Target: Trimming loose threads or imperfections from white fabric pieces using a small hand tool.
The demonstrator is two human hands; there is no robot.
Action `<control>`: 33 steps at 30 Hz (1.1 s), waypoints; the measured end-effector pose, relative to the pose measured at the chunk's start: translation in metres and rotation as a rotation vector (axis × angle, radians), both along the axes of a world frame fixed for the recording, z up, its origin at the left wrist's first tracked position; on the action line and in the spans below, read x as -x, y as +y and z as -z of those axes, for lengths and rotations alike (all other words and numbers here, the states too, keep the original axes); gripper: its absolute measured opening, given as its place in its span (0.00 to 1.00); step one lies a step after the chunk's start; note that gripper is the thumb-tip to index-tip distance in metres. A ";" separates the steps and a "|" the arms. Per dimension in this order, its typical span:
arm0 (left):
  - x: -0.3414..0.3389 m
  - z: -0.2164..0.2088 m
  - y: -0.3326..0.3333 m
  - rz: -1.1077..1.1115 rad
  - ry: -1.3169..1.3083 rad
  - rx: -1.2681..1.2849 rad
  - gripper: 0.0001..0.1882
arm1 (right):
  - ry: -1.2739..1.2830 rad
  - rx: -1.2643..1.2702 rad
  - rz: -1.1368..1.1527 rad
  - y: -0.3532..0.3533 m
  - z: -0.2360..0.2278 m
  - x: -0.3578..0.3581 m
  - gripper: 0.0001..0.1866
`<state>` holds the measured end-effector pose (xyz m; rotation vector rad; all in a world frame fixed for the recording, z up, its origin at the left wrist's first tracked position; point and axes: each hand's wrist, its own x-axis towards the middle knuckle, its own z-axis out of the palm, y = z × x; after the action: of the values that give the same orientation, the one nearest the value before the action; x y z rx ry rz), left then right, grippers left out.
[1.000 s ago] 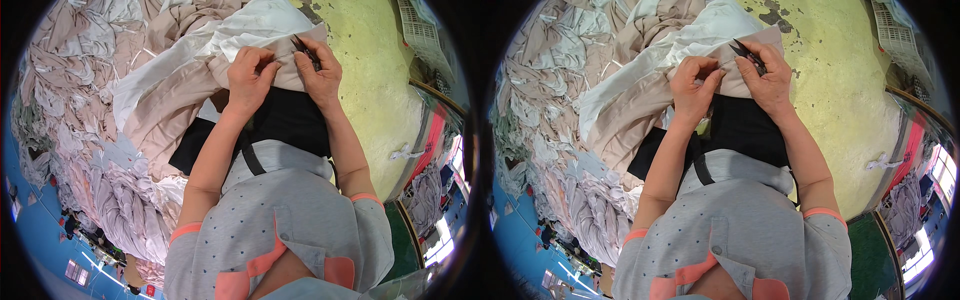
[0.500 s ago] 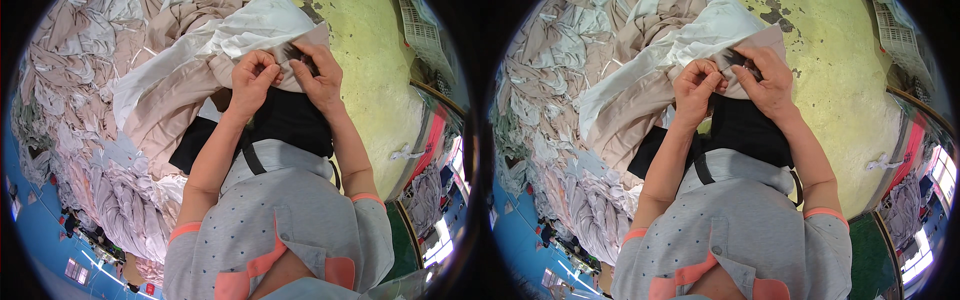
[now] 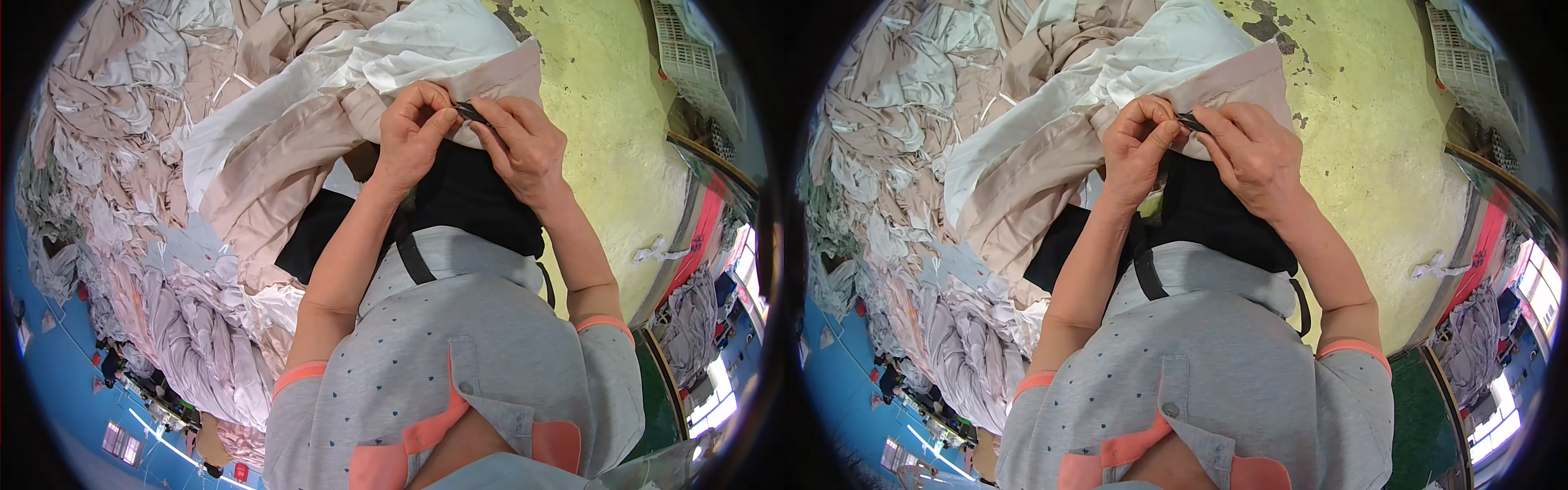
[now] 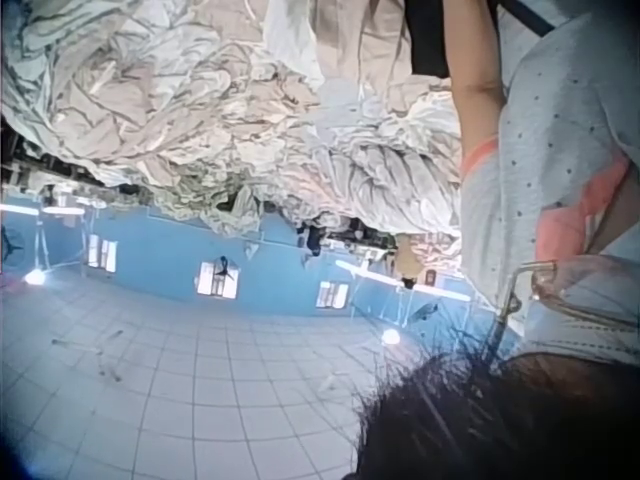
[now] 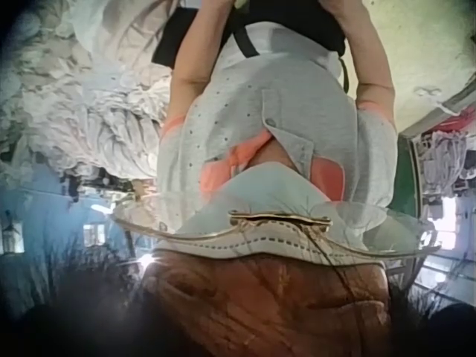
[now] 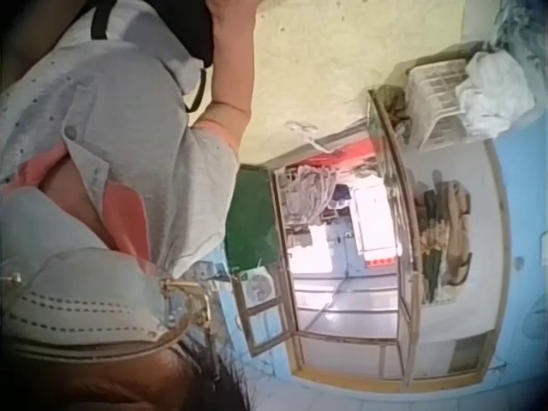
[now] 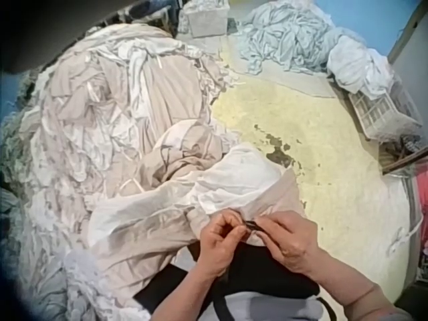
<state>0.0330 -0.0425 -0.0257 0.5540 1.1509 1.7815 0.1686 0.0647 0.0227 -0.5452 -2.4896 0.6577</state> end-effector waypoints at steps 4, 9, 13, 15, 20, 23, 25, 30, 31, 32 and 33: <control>0.001 -0.001 0.000 0.004 0.015 0.022 0.06 | 0.017 -0.024 0.002 -0.002 0.002 0.003 0.16; 0.001 0.000 -0.001 0.011 0.011 0.025 0.06 | 0.019 0.014 0.022 -0.004 0.004 0.004 0.15; 0.001 0.002 -0.003 0.000 0.009 0.017 0.06 | 0.051 0.075 0.031 -0.004 0.006 0.004 0.15; 0.001 0.001 -0.003 -0.006 0.006 0.003 0.06 | 0.057 0.110 0.042 -0.003 0.010 0.001 0.15; 0.024 -0.001 -0.048 0.340 0.511 0.316 0.07 | 0.115 0.373 0.128 -0.002 0.008 -0.002 0.16; 0.027 -0.002 -0.069 0.603 1.195 0.683 0.05 | 0.174 0.444 0.157 0.002 0.015 -0.005 0.17; 0.021 0.003 -0.071 0.592 1.295 0.821 0.07 | 0.223 0.530 0.191 0.003 0.014 -0.003 0.17; 0.005 -0.030 -0.031 -0.113 1.007 0.402 0.04 | 0.182 0.556 0.198 0.005 0.016 -0.003 0.16; 0.004 -0.036 -0.019 -0.114 1.009 0.400 0.04 | 0.195 0.584 0.208 0.005 0.018 -0.002 0.16; 0.003 -0.041 -0.008 -0.150 0.977 0.322 0.06 | 0.195 0.582 0.208 0.005 0.018 -0.002 0.16; 0.002 -0.041 0.000 -0.186 0.944 0.245 0.09 | 0.190 0.587 0.214 0.005 0.018 -0.002 0.16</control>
<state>0.0311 -0.0429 0.0153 1.2329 2.0732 1.4906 0.1707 0.0692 0.0043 -0.8960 -2.0065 1.2928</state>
